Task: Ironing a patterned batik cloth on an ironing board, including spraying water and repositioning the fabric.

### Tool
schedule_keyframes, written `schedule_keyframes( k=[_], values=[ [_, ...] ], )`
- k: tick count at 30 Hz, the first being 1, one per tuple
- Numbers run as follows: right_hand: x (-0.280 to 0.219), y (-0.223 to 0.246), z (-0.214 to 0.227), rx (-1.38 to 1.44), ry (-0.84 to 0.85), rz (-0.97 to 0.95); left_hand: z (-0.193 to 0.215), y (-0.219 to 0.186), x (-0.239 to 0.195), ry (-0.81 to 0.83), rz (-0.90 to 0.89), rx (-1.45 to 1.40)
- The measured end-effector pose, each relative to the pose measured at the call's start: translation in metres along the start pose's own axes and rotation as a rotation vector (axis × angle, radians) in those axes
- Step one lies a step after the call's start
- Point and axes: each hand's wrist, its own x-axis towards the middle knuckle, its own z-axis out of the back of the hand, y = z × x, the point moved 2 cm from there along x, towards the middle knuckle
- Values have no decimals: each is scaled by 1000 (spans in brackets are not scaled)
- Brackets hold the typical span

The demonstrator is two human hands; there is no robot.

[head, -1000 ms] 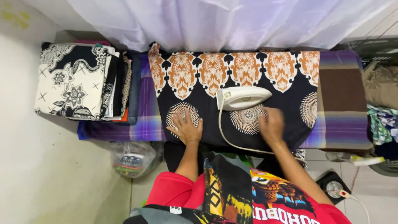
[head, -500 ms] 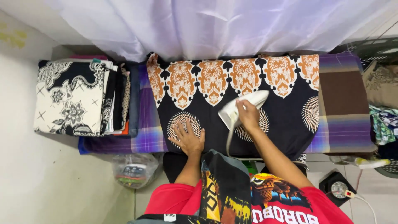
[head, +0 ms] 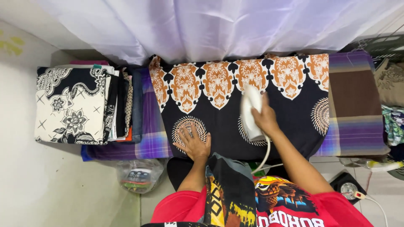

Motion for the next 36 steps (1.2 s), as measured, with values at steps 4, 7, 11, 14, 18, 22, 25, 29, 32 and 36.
schedule_keyframes(
  k=[4,7,11,14,18,22,25,29,32,36],
  values=[
    [52,-16,-37,-324,246,279,0,-1,1,10,-2,-1],
    [70,-44,-43,-517,260,295,-1,0,0,8,-8,1],
    [66,-93,19,-664,118,249,-11,4,-1,-55,-29,1],
    [78,-129,70,-669,69,39,-5,4,3,-98,-38,-1],
    [106,-129,112,-689,7,-294,5,1,10,276,31,15],
    [80,-86,104,-460,-82,-208,-12,5,1,-135,-49,-2],
    [76,-57,74,-549,140,-134,-11,3,2,-123,-45,-10],
    [53,-3,6,-593,320,47,-9,3,-1,-119,-33,1],
    [52,32,-30,-646,398,332,-11,3,1,-107,-28,8],
    [91,44,-41,-739,209,400,-9,2,1,-197,-65,55]
  ],
)
